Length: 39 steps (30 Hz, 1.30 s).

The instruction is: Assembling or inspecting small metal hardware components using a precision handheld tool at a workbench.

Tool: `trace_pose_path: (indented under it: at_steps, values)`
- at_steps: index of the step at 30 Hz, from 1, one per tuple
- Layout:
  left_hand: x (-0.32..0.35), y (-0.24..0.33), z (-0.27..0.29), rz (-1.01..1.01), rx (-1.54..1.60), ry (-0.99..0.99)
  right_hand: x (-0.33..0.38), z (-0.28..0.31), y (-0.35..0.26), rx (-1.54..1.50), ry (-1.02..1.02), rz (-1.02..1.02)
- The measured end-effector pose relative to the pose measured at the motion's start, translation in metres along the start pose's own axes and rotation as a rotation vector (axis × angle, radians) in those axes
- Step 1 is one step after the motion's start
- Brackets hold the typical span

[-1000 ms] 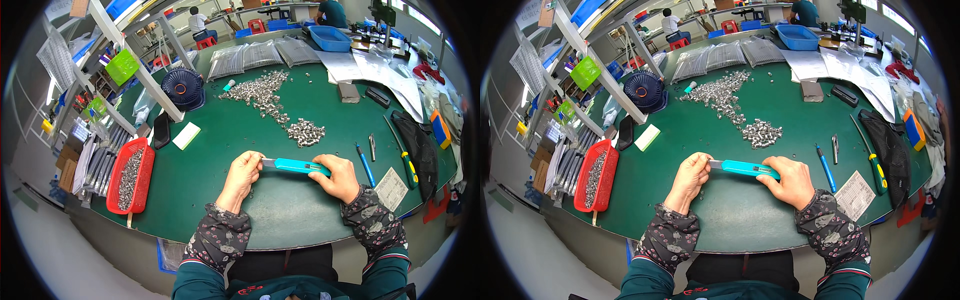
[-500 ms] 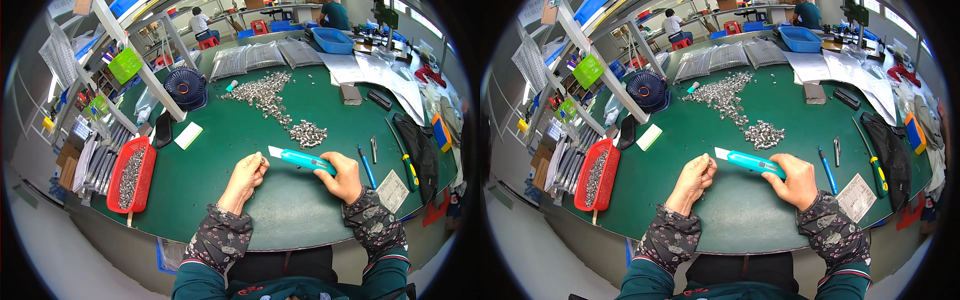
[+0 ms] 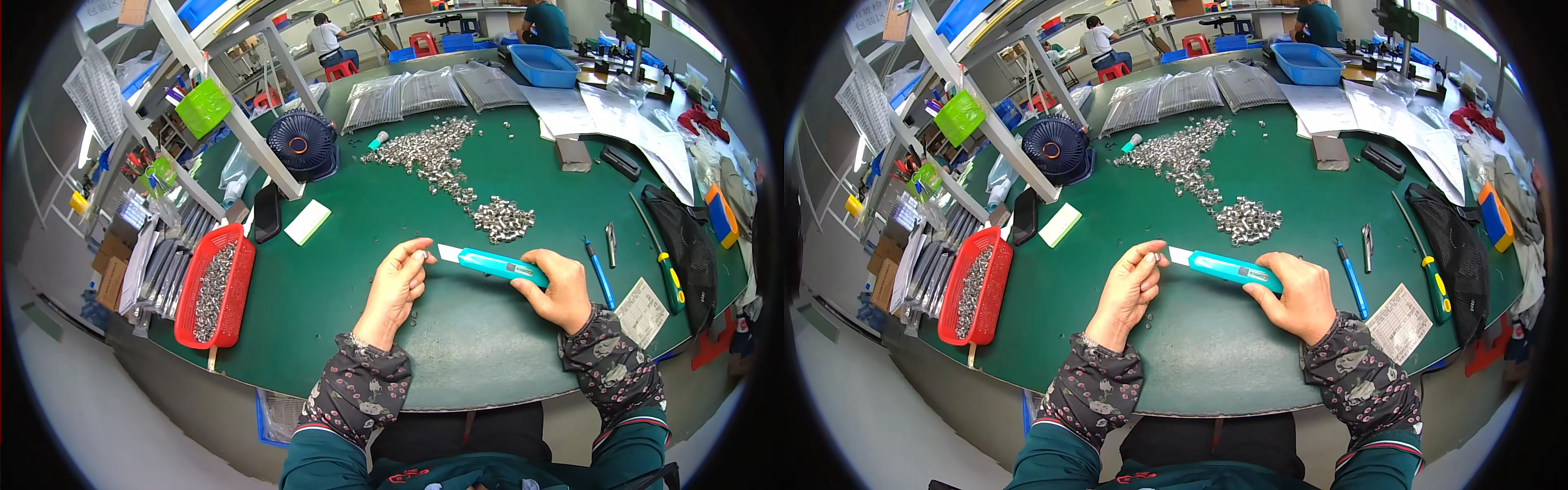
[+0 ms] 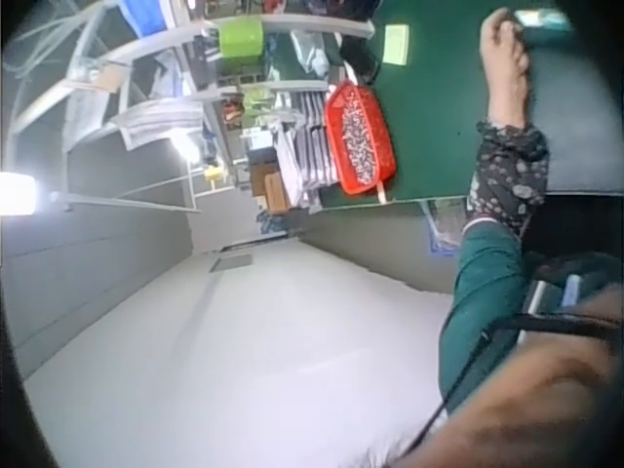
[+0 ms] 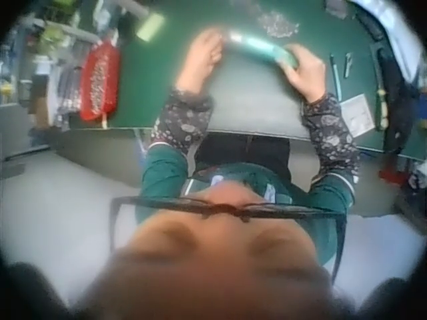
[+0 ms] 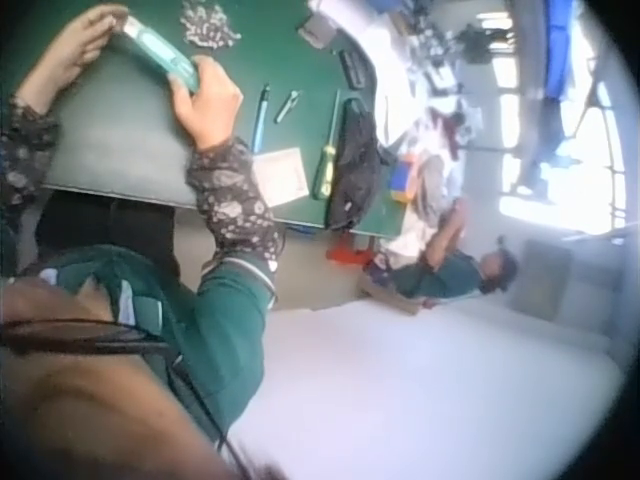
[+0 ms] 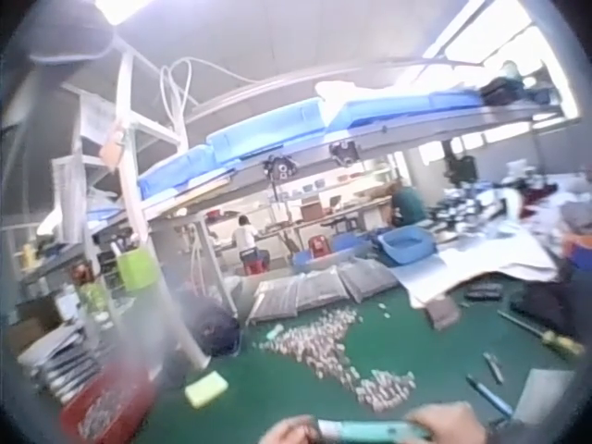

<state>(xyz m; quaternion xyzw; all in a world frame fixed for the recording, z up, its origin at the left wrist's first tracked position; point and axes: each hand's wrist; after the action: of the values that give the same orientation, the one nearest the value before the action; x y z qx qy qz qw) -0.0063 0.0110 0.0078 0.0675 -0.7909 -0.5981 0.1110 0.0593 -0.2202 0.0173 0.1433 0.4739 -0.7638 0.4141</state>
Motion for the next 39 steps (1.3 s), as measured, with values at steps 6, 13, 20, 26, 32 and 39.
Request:
trace_pose_path:
  at_steps: [6, 13, 20, 26, 32, 39]
  values:
    - [-0.0011, -0.0033, 0.0042, 0.005, 0.053, -0.03, 0.0009, -0.0009, 0.0022, -0.018, -0.044, 0.006]
    - [-0.0005, -0.0044, 0.0037, 0.016, 0.073, -0.064, 0.001, -0.0016, 0.0024, -0.047, -0.054, 0.022]
    - [0.001, -0.001, 0.0025, 0.039, 0.082, -0.093, 0.0013, -0.0007, 0.0024, -0.064, -0.094, -0.03]
    - [-0.0003, -0.0044, 0.0042, 0.053, 0.084, -0.095, 0.0012, 0.0003, 0.0026, -0.087, -0.114, -0.056]
    - [0.0005, -0.0039, 0.0032, 0.027, -0.002, -0.106, 0.0009, 0.0008, 0.0021, -0.071, -0.162, -0.082]
    - [0.0001, -0.0015, 0.0027, 0.026, 0.041, -0.064, 0.0014, 0.0007, 0.0035, -0.069, -0.099, -0.083]
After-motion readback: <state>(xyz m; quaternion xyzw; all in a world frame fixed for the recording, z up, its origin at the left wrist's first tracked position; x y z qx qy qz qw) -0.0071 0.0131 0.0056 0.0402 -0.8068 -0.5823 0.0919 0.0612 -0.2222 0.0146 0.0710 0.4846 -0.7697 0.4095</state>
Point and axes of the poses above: each hand's wrist, its own x-axis away from the middle knuckle, its own z-axis out of the back of the hand, y = z × x, and after that the axes turned 10 degrees about -x, right-handed
